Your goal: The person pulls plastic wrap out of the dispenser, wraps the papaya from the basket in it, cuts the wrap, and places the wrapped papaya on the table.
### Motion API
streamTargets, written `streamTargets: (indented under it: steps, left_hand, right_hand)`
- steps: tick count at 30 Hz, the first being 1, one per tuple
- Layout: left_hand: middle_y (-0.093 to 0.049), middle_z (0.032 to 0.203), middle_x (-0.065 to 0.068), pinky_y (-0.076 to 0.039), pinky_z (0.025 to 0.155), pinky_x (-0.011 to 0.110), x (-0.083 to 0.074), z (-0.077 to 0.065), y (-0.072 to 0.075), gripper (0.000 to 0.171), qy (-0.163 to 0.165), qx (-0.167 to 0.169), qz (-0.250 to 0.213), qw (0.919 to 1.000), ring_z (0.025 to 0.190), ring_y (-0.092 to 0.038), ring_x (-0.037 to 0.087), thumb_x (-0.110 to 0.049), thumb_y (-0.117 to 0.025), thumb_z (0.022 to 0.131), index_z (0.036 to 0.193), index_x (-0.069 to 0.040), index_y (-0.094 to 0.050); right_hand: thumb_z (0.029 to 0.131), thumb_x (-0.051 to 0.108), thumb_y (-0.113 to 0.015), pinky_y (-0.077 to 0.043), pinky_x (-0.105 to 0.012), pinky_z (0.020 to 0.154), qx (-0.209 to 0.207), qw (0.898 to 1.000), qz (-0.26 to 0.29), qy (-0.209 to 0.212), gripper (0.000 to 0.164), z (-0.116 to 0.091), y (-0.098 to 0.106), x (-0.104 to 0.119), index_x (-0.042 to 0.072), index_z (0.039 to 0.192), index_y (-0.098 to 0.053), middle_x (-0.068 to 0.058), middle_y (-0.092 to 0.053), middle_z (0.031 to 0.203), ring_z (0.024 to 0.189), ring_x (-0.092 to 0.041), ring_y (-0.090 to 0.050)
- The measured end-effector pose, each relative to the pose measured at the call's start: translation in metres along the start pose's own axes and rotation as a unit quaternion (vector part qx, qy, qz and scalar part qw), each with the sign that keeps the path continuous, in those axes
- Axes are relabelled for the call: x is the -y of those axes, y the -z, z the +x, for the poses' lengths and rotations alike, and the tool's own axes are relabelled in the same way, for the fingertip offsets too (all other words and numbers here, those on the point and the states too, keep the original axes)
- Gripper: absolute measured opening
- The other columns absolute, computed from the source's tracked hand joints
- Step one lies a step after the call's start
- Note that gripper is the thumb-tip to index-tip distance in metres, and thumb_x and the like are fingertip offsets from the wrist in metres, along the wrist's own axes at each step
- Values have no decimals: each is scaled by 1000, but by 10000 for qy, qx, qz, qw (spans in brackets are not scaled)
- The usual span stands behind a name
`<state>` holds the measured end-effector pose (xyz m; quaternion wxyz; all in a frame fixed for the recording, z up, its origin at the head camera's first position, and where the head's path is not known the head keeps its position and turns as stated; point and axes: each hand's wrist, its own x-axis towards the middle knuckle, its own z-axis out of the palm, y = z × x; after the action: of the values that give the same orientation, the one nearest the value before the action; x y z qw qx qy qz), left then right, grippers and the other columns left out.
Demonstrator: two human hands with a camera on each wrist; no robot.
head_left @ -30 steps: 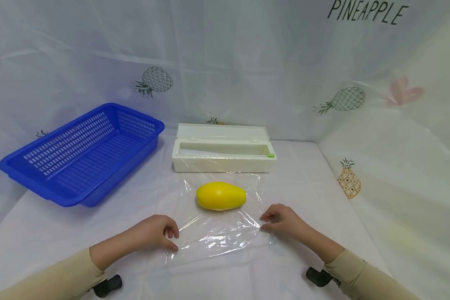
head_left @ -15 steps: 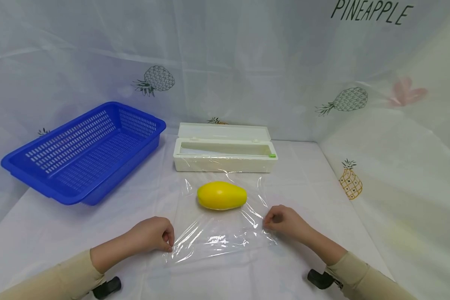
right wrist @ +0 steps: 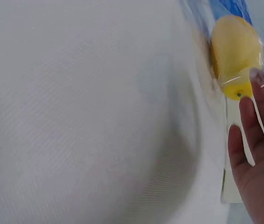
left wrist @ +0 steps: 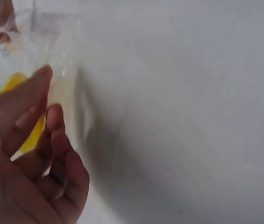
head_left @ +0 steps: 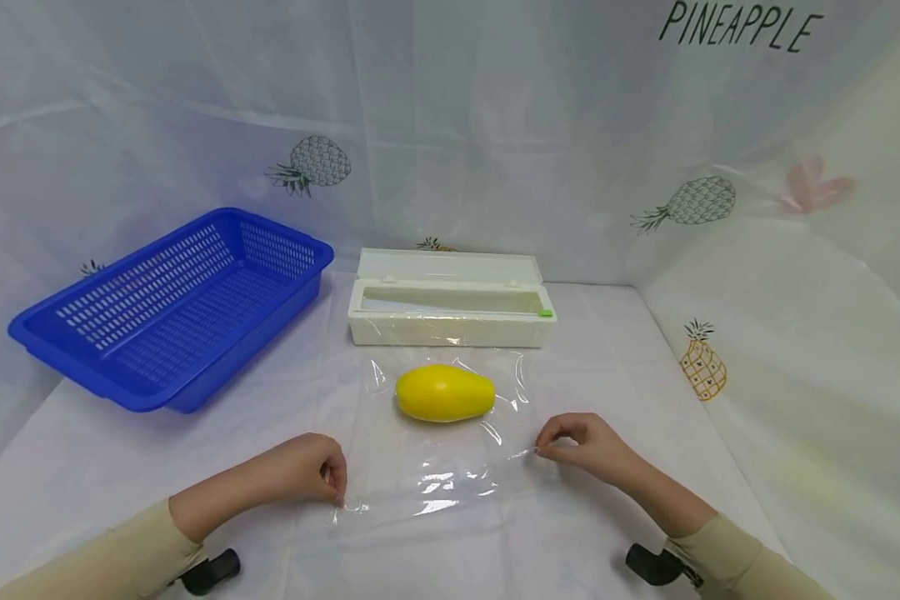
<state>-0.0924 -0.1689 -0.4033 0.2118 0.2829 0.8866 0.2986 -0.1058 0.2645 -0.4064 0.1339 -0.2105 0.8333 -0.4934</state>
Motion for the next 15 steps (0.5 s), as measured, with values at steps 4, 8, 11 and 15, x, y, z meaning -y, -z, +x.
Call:
streamTargets:
  steps: [4, 8, 11, 15]
  left_hand:
    - [-55, 65, -15, -45, 58, 23, -6, -3, 9, 20, -255, 83, -304, 9992, 63, -50, 1, -13, -84, 73, 68, -22, -67]
    - [-62, 67, -13, -49, 59, 23, -14, -6, 19, 16, -299, 346, -776, 9959, 63, -56, 3, -11, -81, 77, 71, -19, -68]
    - [-66, 71, -8, -52, 59, 24, -17, -9, 26, 15, -331, 500, -1201, 9910, 64, -62, 8, -6, -80, 78, 75, -16, -69]
    - [-69, 77, -3, -55, 63, 27, -19, -11, 32, 19, -442, 535, -1600, 9847, 69, -68, 17, 1, -78, 78, 80, -13, -65]
  right_hand:
    - [86, 5, -72, -52, -27, 76, 24, 9996, 264, -4, 3, -8, 3, 6, 8, 88, -72, -5, -70, 84, 81, -17, -64]
    - [87, 3, -71, -55, -27, 73, 175, 9983, 549, 72, 6, -15, 7, 10, 0, 93, -71, -8, -72, 86, 80, -17, -67]
    - [88, 0, -69, -57, -33, 74, 364, 9953, 879, 173, 13, -17, 12, 12, -8, 98, -65, -13, -72, 89, 82, -18, -70]
    - [87, -2, -69, -58, -39, 73, 590, 9912, 1156, 251, 15, -17, 17, 15, -9, 97, -60, -17, -72, 92, 83, -23, -71]
